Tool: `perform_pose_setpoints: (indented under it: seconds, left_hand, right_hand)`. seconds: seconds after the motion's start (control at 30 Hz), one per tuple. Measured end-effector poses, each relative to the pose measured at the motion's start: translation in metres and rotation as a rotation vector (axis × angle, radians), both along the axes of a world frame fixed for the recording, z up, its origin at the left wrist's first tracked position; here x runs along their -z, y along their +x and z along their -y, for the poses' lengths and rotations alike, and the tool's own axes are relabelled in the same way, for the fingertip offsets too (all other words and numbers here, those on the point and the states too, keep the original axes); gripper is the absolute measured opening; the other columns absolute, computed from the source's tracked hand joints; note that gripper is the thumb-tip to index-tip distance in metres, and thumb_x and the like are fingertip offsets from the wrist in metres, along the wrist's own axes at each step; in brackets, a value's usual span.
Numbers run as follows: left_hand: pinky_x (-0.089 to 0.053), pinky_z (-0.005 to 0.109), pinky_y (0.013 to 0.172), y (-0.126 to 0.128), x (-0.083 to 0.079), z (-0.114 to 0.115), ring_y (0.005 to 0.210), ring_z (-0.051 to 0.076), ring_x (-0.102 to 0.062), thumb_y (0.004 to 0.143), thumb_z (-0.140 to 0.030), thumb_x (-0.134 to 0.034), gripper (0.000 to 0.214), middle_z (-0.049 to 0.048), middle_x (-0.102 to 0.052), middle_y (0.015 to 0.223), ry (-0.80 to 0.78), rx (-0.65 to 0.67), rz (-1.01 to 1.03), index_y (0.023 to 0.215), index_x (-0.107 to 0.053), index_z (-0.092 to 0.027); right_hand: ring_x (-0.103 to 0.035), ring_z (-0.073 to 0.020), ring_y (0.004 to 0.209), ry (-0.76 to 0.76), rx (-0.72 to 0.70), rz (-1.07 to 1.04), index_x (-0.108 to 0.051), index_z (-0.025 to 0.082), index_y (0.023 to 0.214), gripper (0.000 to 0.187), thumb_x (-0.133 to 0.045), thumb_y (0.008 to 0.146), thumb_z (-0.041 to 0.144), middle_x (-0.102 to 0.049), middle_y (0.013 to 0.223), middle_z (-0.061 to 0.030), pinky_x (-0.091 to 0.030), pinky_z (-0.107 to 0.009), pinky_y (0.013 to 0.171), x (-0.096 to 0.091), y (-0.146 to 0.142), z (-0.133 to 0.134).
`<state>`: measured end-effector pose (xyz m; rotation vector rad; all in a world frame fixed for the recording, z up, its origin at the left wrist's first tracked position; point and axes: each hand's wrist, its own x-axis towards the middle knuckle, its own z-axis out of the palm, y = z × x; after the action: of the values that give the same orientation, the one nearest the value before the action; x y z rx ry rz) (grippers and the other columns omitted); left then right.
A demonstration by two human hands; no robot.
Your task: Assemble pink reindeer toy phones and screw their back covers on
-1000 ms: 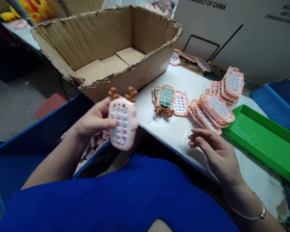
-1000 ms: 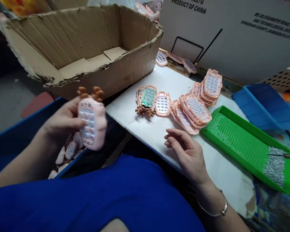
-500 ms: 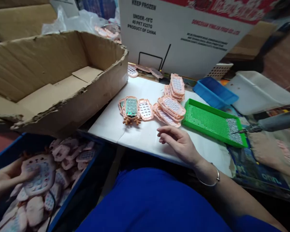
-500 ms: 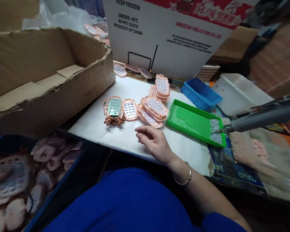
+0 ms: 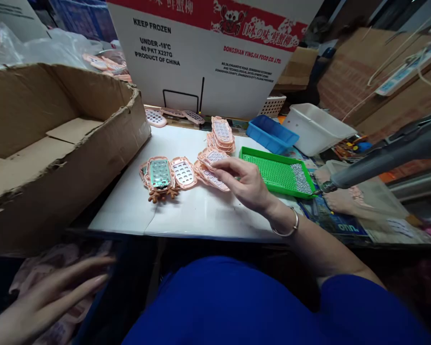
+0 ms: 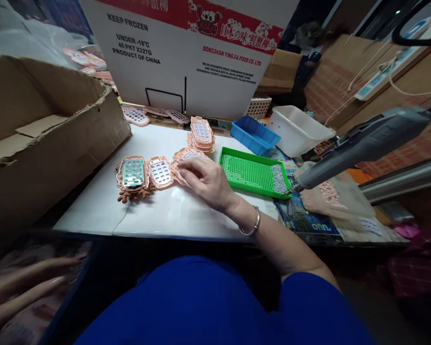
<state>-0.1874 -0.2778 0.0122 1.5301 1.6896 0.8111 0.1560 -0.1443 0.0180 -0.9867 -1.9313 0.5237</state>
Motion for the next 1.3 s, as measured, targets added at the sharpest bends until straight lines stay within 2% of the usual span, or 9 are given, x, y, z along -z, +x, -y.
perform_pose_setpoints:
  seconds: [0.07,0.2,0.33,0.57,0.73,0.9,1.0,1.1,1.3]
  left_hand:
    - [-0.056,0.032,0.062,0.02,-0.004,-0.028,0.072,0.028,-0.071,0.07,-0.062,-0.071,0.031,0.0005,-0.076,0.078,-0.046,0.156,-0.023,0.082,-0.077,-0.034]
    - [-0.045,0.027,0.053,0.058,-0.008,-0.093,0.053,0.018,-0.059,0.073,-0.06,-0.069,0.048,0.0,-0.064,0.071,0.256,-0.062,-0.098,0.104,-0.062,-0.024]
    - [-0.045,0.031,0.061,0.075,0.006,-0.137,0.064,0.025,-0.061,0.069,-0.063,-0.067,0.07,0.0015,-0.057,0.07,0.273,-0.11,-0.264,0.118,-0.054,-0.016]
    - [-0.05,0.038,0.078,0.082,0.01,-0.15,0.084,0.03,-0.068,0.063,-0.055,-0.073,0.076,0.0048,-0.068,0.085,0.139,-0.111,-0.317,0.125,-0.051,-0.019]
    - [-0.049,0.032,0.059,0.084,0.009,-0.153,0.057,0.019,-0.061,0.054,-0.048,-0.081,0.092,-0.003,-0.06,0.074,0.083,-0.144,-0.063,0.133,-0.044,-0.017]
    - [-0.045,0.028,0.056,0.084,0.001,-0.15,0.058,0.016,-0.056,0.047,-0.043,-0.085,0.088,-0.0042,-0.058,0.067,0.123,-0.18,0.143,0.124,-0.052,-0.013]
    - [-0.046,0.03,0.058,0.086,-0.016,-0.145,0.061,0.017,-0.057,0.053,-0.045,-0.083,0.059,0.0008,-0.063,0.072,0.186,-0.059,0.12,0.101,-0.064,-0.015]
    - [-0.04,0.027,0.051,0.092,-0.036,-0.145,0.055,0.014,-0.051,0.062,-0.05,-0.077,0.037,0.0009,-0.061,0.068,0.469,0.209,-0.088,0.082,-0.069,-0.019]
    - [-0.049,0.034,0.074,0.119,-0.065,-0.166,0.061,0.016,-0.051,0.074,-0.043,-0.068,0.022,0.001,-0.059,0.07,0.825,0.656,-0.506,0.084,-0.073,-0.024]
  right_hand:
    - [-0.065,-0.0146,0.085,0.072,-0.054,0.156,-0.069,0.016,0.101,0.019,-0.053,0.094,0.023,-0.073,0.097,-0.0062,-0.051,-0.03,0.077,-0.007,-0.012,-0.015]
    - [-0.064,-0.0193,0.095,0.059,-0.172,0.534,-0.065,0.016,0.115,0.028,-0.05,0.092,0.013,-0.069,0.11,-0.0103,-0.05,-0.033,0.08,-0.012,-0.049,-0.046]
    - [-0.061,-0.0222,0.11,-0.038,-0.215,0.664,-0.061,0.015,0.123,0.037,-0.05,0.089,0.005,-0.066,0.121,-0.0132,-0.049,-0.034,0.09,-0.014,-0.081,-0.079]
    - [-0.06,-0.026,0.124,-0.274,-0.251,0.626,-0.053,0.008,0.135,0.042,-0.055,0.095,0.018,-0.061,0.136,-0.0187,-0.047,-0.034,0.102,-0.019,-0.113,-0.112]
    - [-0.064,-0.0268,0.116,-0.31,-0.292,0.599,-0.06,0.006,0.128,0.037,-0.057,0.094,0.019,-0.067,0.126,-0.0194,-0.049,-0.033,0.096,-0.024,-0.122,-0.112]
    - [-0.065,-0.0174,0.105,-0.331,-0.285,0.519,-0.065,0.011,0.117,0.027,-0.06,0.092,0.021,-0.07,0.117,-0.0108,-0.049,-0.025,0.087,-0.037,-0.106,-0.108]
    - [-0.061,-0.012,0.078,-0.412,-0.396,0.407,-0.068,0.012,0.091,0.018,-0.057,0.095,0.026,-0.07,0.089,-0.0043,-0.048,-0.023,0.072,-0.048,-0.083,-0.104]
    - [-0.051,-0.01,0.06,-0.579,-0.549,0.334,-0.064,0.012,0.072,0.048,-0.05,0.097,0.051,-0.059,0.066,-0.0007,-0.045,-0.024,0.06,-0.057,-0.055,-0.096]
    - [-0.063,-0.0165,0.096,-0.748,-0.77,0.184,-0.067,0.017,0.102,0.05,-0.061,0.085,0.064,-0.068,0.105,-0.0059,-0.052,-0.027,0.086,-0.057,-0.007,-0.074]
